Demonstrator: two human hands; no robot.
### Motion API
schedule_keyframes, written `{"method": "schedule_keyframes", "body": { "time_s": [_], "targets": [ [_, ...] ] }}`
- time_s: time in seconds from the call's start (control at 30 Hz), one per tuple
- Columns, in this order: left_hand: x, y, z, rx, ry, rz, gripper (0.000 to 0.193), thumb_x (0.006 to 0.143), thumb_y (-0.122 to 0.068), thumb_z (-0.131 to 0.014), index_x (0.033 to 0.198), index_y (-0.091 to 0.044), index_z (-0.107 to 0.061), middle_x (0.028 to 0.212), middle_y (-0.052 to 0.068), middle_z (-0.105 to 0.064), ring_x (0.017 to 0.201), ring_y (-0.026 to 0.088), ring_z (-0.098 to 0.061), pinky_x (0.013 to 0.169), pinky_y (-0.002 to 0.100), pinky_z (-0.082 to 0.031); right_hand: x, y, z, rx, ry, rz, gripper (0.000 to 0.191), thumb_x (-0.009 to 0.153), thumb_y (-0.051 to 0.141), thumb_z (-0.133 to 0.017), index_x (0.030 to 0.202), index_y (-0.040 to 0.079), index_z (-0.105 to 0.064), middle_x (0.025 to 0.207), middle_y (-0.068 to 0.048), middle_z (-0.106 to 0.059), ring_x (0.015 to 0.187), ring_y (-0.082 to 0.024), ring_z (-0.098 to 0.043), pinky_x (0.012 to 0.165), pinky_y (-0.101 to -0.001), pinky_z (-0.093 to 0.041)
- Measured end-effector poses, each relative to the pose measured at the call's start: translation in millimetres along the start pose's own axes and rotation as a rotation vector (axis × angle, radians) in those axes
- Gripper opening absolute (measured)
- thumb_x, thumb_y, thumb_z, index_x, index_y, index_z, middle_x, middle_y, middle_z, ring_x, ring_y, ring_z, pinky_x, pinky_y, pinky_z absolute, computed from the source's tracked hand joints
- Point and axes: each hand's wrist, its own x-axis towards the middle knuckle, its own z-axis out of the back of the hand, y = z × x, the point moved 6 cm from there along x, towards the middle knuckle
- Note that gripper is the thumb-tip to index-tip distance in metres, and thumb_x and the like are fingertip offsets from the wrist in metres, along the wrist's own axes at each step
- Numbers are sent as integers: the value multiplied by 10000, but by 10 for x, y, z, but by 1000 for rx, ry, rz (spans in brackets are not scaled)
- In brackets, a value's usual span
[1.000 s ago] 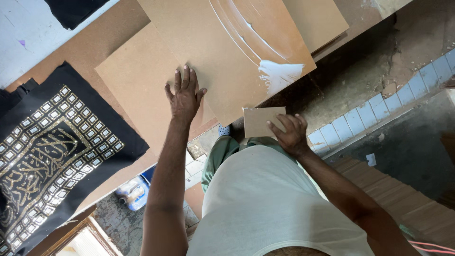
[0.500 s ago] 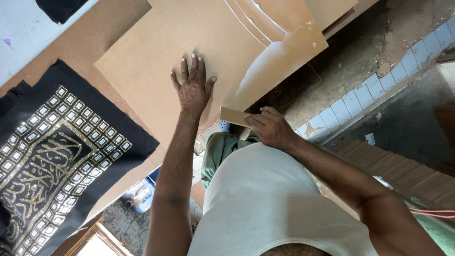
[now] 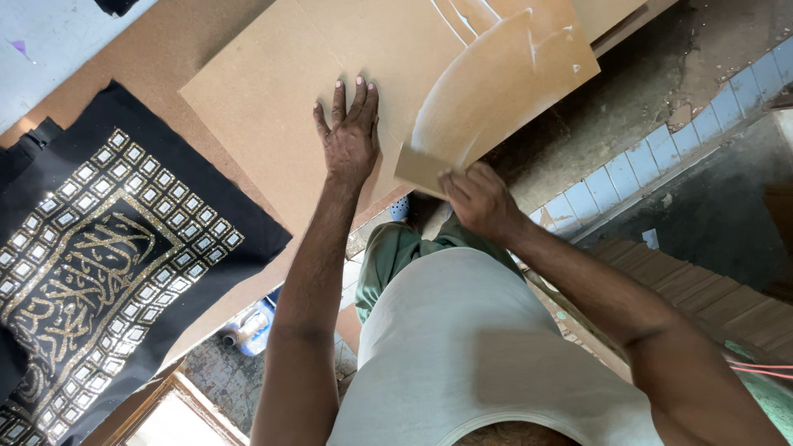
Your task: The person unfolds a black prayer mat with gold patterns and places it on a work surface. They apply a white adhesive to a cardboard backing using a small rectangular tool, then place the mat onto the adhesive. The person repeats the process with a second mat, smoothing each one into place.
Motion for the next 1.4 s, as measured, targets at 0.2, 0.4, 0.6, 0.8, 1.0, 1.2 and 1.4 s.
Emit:
{"method": "schedule_keyframes", "body": {
  "time_s": [0.2, 0.4, 0.6, 0.8, 1.0, 1.2, 1.4],
  "targets": [
    [43, 19, 23, 31, -8, -42, 498, 1101, -254, -471, 1590, -202, -389, 1665, -7, -348, 1561, 289, -186, 1219, 697, -24, 40, -223, 236, 80, -46, -256, 75, 991, 12, -656, 1060, -18, -655, 1052, -145, -720, 910, -288, -666, 870, -464, -494],
    [46, 18, 13, 23, -25, -65, 504, 1085, -229, -487, 1579, -167, -413, 1653, 24, -375, 1561, 310, -196, 1221, 702, -51, -300, 37, -14, 251, 74, -64, 268, 877, 22, -661, 1129, -64, -696, 1078, -183, -746, 816, -283, -628, 853, -449, -511],
    [5, -331, 46, 76, -93, -191, 482, 1040, -140, -526, 1517, -84, -489, 1582, 119, -496, 1530, 434, -247, 1193, 759, -116, -1575, -865, -203, 1136, -594, -1279, 277, 1091, 180, -626, 1340, 58, -620, 1245, -85, -682, 1187, -250, -633, 1052, -434, -510],
    [-518, -1575, -243, -161, 169, -480, 575, 1003, -337, -601, 1538, -178, -462, 1650, 81, -361, 1585, 358, -173, 1245, 698, -62, -2725, -1368, -200, 1601, -951, -1518, 483, 1043, 348, -563, 1485, 175, -470, 1465, -70, -552, 1309, -311, -561, 1079, -637, -423],
    [-507, -834, 113, -189, -58, -35, 1304, 656, -785, -795, 1644, -188, -188, 1673, 312, 67, 1552, 515, 68, 1185, 732, -9, -3167, -2389, 583, 1429, -1170, -1319, 438, 1126, 246, -560, 1534, 116, -465, 1542, -126, -542, 1406, -346, -554, 1162, -601, -470],
    [-1306, 269, 358, 11, 265, 571, 1491, 483, -620, -964, 1662, -283, -117, 1658, 330, 107, 1508, 562, 95, 1138, 775, -123, -2422, -3308, 1175, 1340, -902, -1169, 465, 1118, 199, -561, 1546, 40, -468, 1485, -136, -569, 1376, -327, -569, 1135, -577, -505],
    [-1584, 262, 402, -166, -104, 590, 1318, 520, -379, -996, 1640, -187, -327, 1683, 309, -114, 1545, 516, -150, 1191, 648, -339, -1486, -4132, 911, 1364, -657, -962, 428, 1094, 154, -604, 1477, -14, -515, 1450, -95, -593, 1363, -221, -561, 1215, -414, -415]
  ]
}}
